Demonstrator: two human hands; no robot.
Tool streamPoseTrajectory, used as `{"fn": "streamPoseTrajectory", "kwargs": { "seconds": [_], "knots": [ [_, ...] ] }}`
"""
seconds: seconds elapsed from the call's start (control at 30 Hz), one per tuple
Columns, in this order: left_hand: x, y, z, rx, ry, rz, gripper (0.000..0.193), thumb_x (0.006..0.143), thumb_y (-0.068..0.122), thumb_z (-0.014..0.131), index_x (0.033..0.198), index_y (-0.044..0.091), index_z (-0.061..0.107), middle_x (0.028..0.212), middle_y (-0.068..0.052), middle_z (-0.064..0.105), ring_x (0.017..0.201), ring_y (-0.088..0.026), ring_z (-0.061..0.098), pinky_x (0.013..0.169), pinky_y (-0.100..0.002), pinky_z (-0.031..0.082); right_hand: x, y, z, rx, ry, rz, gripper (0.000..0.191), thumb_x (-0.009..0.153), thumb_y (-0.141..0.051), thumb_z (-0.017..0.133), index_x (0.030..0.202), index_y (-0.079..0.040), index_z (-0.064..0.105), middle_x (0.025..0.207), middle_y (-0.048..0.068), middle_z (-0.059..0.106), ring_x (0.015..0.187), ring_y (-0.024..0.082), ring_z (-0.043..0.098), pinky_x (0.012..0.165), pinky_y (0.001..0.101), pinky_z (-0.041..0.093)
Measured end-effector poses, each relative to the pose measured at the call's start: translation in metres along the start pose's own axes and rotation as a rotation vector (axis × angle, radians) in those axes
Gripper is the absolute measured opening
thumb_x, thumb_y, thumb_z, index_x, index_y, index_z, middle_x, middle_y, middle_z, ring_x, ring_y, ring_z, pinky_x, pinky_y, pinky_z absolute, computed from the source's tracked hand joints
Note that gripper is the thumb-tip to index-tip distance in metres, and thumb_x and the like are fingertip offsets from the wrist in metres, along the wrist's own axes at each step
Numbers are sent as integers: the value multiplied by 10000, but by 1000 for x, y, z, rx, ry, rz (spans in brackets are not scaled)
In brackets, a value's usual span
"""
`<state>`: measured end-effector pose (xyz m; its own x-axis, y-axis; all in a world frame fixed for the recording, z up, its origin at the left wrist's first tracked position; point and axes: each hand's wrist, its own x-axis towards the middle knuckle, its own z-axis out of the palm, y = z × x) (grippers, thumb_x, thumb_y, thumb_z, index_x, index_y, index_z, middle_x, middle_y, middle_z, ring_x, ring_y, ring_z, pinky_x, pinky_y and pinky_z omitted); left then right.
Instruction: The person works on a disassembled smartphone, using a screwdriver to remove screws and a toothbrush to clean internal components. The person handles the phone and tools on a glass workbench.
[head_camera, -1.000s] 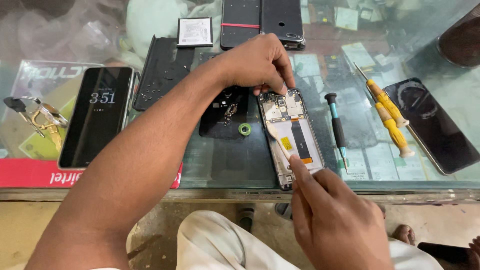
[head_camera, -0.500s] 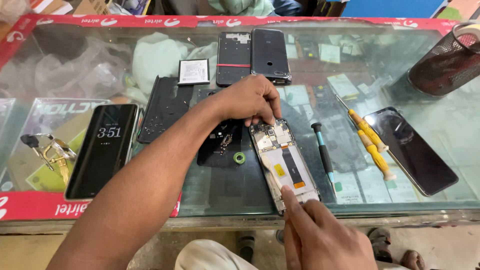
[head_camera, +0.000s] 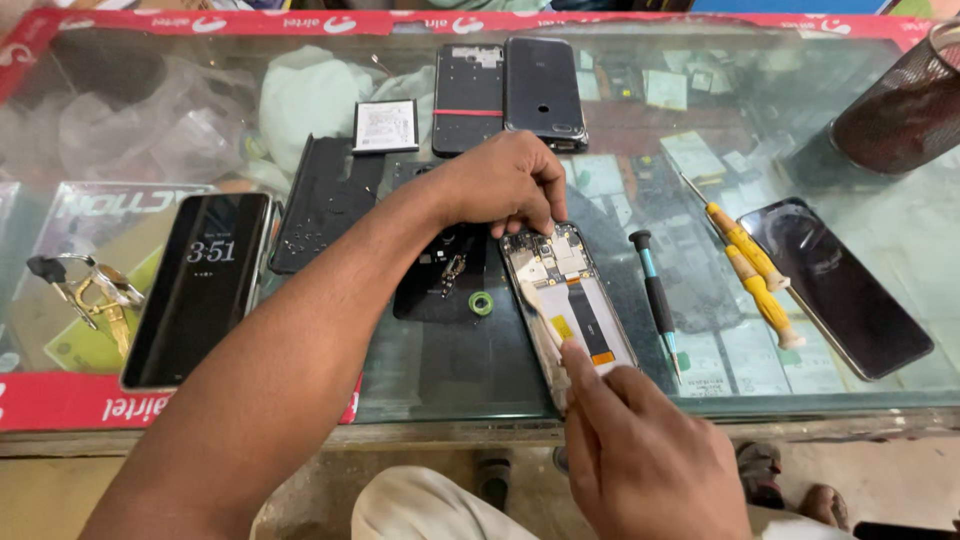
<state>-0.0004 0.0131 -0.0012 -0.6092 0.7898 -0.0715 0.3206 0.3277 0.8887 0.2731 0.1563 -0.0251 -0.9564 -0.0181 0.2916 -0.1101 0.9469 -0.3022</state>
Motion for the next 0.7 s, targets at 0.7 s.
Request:
{"fn": "streamPoseTrajectory", "kwargs": {
  "seconds": [0.7],
  "knots": [
    [0, 3, -2, 78, 44, 63, 54, 717, -31, 725, 764, -13, 744, 638, -77, 722, 433, -73, 621, 347, -242, 486, -7, -5, -23, -70, -35, 40, 426, 893, -186, 739, 1319, -169, 750, 762, 30, 674, 556, 203, 648, 564, 381, 536]
  ]
}}
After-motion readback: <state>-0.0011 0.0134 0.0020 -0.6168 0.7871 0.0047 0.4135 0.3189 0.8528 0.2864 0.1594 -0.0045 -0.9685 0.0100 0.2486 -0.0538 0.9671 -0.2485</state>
